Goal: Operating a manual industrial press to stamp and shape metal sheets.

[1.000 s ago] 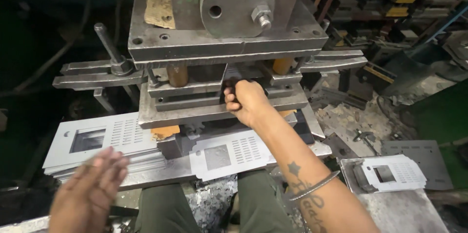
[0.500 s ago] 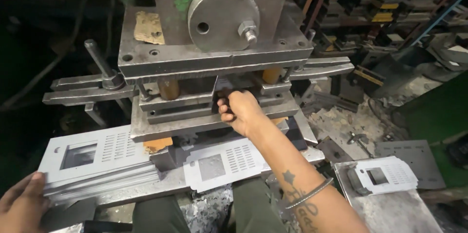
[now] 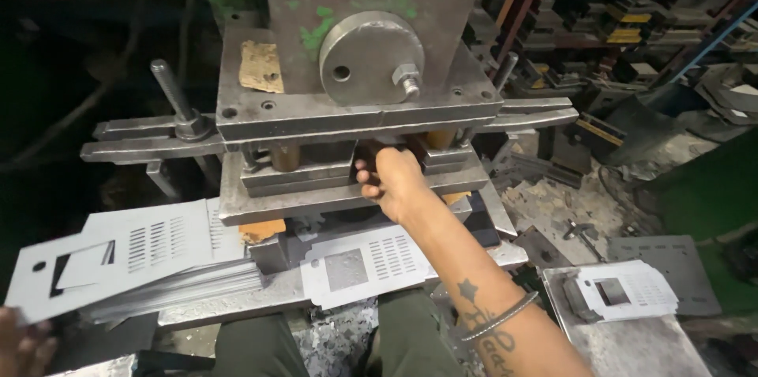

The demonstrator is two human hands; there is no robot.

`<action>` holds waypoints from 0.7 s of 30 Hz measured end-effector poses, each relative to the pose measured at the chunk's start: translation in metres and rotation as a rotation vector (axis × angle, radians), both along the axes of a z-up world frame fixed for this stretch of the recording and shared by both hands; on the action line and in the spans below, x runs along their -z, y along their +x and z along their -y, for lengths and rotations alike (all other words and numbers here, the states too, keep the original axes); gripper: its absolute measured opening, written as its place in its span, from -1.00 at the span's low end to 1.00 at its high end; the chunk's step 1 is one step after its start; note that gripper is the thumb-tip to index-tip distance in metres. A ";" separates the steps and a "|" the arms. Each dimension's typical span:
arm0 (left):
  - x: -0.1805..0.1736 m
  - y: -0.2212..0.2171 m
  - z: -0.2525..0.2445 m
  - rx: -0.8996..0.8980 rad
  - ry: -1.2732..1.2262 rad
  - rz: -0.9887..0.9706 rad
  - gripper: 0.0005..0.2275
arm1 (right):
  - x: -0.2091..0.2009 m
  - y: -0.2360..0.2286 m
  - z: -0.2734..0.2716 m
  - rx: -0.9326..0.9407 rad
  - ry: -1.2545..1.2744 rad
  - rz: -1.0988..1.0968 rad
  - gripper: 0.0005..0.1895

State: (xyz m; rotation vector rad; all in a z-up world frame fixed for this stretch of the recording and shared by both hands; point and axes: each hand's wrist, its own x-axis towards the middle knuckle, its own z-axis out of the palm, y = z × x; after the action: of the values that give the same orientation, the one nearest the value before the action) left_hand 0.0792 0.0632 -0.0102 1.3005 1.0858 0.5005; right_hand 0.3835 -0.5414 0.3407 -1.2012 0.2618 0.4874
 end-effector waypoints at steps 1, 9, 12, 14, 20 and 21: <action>0.016 -0.010 -0.016 0.027 -0.021 0.014 -0.55 | -0.001 0.000 -0.002 0.007 -0.035 0.016 -0.80; 0.002 -0.039 0.034 0.116 -0.224 -0.015 -0.48 | 0.026 -0.029 0.026 0.048 0.230 0.043 -0.95; 0.010 -0.043 0.032 0.162 -0.241 0.025 -0.48 | 0.041 -0.096 0.048 0.094 0.190 0.166 -0.88; 0.016 -0.047 0.033 0.194 -0.254 0.046 -0.48 | 0.061 -0.136 0.062 0.163 0.155 0.130 -0.84; 0.027 -0.062 0.029 0.301 -0.283 0.109 -0.48 | 0.148 -0.166 0.082 0.198 0.094 -0.037 -0.81; 0.029 -0.065 0.029 0.318 -0.289 0.120 -0.48 | 0.176 -0.163 0.086 0.124 -0.021 -0.026 -0.75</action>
State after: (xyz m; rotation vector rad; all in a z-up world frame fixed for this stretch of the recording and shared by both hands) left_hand 0.0139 0.0338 -0.0389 1.1435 0.7981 0.1725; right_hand 0.2205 -0.6271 0.1645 -1.1914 0.3621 0.3929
